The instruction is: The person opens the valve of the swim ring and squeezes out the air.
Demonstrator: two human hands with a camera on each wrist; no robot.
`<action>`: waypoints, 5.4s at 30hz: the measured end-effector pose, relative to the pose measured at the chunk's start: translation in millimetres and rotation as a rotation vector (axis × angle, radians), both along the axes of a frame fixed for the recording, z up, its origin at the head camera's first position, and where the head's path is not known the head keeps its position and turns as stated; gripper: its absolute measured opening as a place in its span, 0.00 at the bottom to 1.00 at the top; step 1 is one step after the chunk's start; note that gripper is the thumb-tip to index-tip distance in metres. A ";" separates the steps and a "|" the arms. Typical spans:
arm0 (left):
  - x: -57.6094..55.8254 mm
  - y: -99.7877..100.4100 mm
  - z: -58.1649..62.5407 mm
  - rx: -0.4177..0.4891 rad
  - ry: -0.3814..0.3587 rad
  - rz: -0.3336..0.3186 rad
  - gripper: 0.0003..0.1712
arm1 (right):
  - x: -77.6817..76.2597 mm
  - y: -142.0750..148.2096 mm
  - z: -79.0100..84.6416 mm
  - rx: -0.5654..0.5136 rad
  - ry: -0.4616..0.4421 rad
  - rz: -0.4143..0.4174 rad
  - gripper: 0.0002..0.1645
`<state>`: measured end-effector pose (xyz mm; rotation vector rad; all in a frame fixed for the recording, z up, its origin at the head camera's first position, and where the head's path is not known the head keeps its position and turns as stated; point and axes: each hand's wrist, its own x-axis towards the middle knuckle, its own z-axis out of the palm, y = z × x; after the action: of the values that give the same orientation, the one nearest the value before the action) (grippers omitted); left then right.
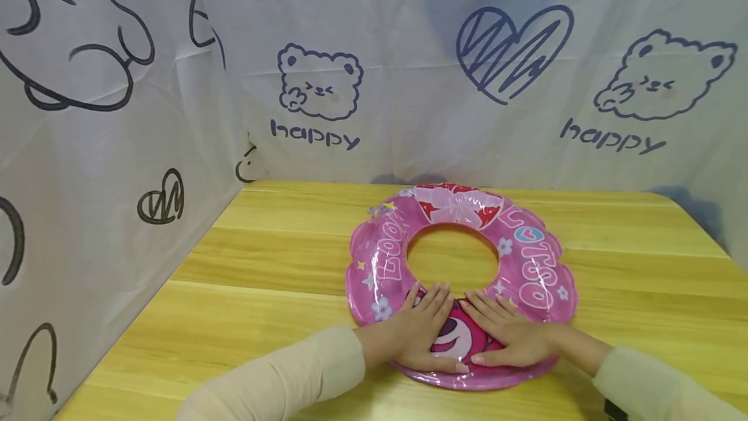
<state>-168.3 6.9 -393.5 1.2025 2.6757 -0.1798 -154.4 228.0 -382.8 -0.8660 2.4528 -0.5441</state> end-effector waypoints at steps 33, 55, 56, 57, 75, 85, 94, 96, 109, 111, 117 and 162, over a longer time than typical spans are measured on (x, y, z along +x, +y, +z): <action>-34.1 -53.2 25.8 0.385 0.174 0.102 0.43 | -15.2 27.6 4.8 -0.236 0.856 -0.059 0.40; -58.8 -65.5 15.3 0.305 0.235 0.183 0.52 | -56.0 54.8 10.4 -0.024 0.603 -0.289 0.56; -59.5 -64.8 15.1 0.294 0.237 0.184 0.51 | -57.0 55.3 9.4 -0.014 0.575 -0.295 0.57; -60.1 -64.2 15.0 0.287 0.240 0.183 0.51 | -57.8 56.0 8.3 -0.003 0.546 -0.303 0.58; -61.8 -64.9 -0.2 0.184 0.171 0.210 0.50 | -62.8 54.1 -9.9 0.090 0.345 -0.350 0.60; -61.2 -62.4 -3.9 0.169 0.119 0.253 0.48 | -65.7 53.1 -14.0 0.109 0.321 -0.337 0.60; -64.7 -61.0 -4.9 0.137 0.086 0.271 0.44 | -72.9 57.9 -17.7 0.096 0.280 -0.328 0.59; -65.4 -61.0 -4.6 0.137 0.078 0.272 0.43 | -73.6 58.2 -17.4 0.077 0.268 -0.324 0.58; -70.9 -61.7 -3.9 0.139 0.004 0.266 0.40 | -73.9 53.0 -5.3 0.096 0.176 -0.323 0.57; -71.2 -61.6 -2.5 0.138 -0.004 0.266 0.40 | -74.1 52.6 -3.8 0.095 0.164 -0.325 0.57; -73.1 -61.8 0.2 0.116 -0.019 0.263 0.39 | -74.6 52.4 -2.0 0.102 0.139 -0.326 0.57; -69.6 -57.7 1.8 0.056 -0.052 0.292 0.41 | -73.9 53.4 -1.1 0.101 0.120 -0.347 0.58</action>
<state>-237.9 -50.8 -391.6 0.8032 2.7852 -0.0287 -228.3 281.4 -383.9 -0.4457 2.7340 -0.4927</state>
